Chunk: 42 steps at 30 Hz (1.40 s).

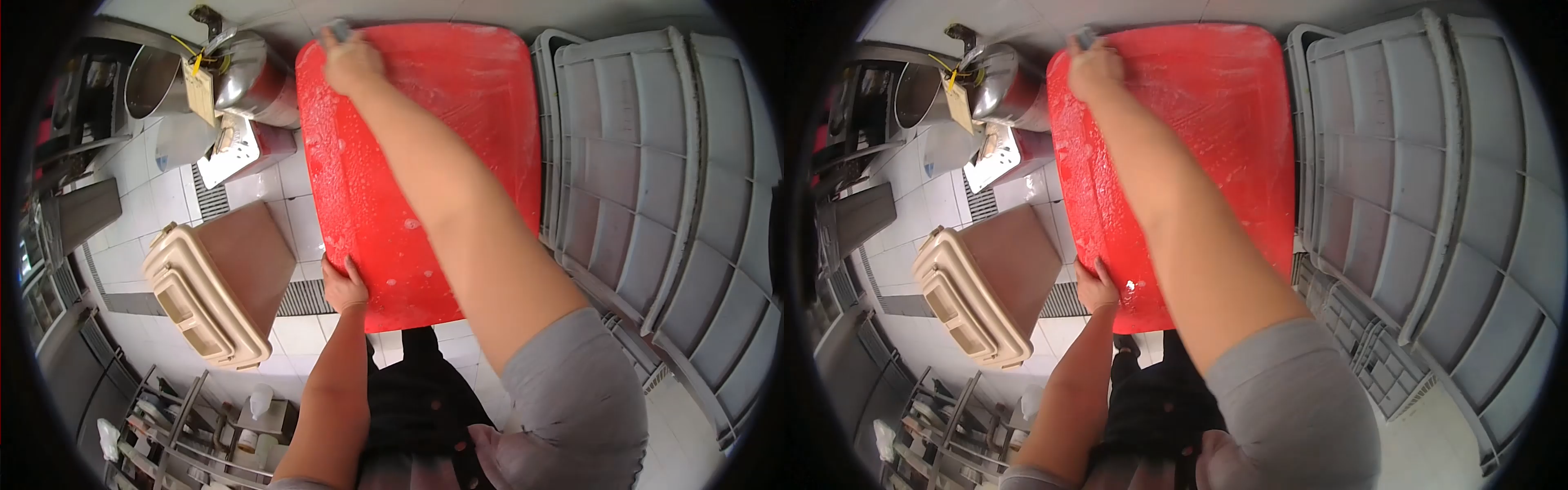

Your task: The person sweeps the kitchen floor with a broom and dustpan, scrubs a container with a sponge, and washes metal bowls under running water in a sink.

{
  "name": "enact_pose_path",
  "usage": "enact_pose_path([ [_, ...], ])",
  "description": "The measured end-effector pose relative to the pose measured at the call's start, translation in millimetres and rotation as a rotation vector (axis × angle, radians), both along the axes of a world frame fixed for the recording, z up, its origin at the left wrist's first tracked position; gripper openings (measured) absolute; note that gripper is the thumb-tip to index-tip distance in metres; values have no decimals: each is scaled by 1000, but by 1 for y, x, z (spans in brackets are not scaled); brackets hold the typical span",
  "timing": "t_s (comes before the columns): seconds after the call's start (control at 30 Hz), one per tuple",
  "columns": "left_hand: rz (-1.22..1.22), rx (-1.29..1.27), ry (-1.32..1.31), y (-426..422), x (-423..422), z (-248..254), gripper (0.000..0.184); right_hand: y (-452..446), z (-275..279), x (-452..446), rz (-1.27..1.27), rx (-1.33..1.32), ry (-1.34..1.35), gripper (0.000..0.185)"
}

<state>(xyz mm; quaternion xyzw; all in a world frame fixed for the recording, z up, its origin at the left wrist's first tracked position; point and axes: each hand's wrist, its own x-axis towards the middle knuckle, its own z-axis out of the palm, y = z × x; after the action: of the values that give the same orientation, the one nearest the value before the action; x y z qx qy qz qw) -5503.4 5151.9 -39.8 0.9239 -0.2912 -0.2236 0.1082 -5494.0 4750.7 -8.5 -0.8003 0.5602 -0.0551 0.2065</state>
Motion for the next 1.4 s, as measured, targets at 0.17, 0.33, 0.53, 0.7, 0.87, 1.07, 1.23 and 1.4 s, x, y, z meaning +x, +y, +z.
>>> enact_pose_path([
  [0.17,-1,-27,14,-2,-1,2,54,28,-14,62,179,66,-8,62],
  [0.33,14,30,52,-6,0,10,56,-33,7,-17,5,-77,5,45],
  [0.53,7,-15,49,-3,2,8,55,133,7,-84,196,49,-61,78],
  [0.7,-17,31,41,0,4,4,57,169,9,-194,-121,-66,95,75],
  [0.87,5,11,44,-3,1,10,56,19,-21,-222,-579,-193,-14,70],
  [1.07,-20,-3,14,-5,1,9,54,189,10,-109,-221,-59,-89,77],
  [1.23,-15,10,22,-3,-2,12,54,266,15,-243,-464,-42,91,77],
  [1.4,-19,-10,23,0,-3,7,55,173,11,-293,-459,-174,189,70],
])
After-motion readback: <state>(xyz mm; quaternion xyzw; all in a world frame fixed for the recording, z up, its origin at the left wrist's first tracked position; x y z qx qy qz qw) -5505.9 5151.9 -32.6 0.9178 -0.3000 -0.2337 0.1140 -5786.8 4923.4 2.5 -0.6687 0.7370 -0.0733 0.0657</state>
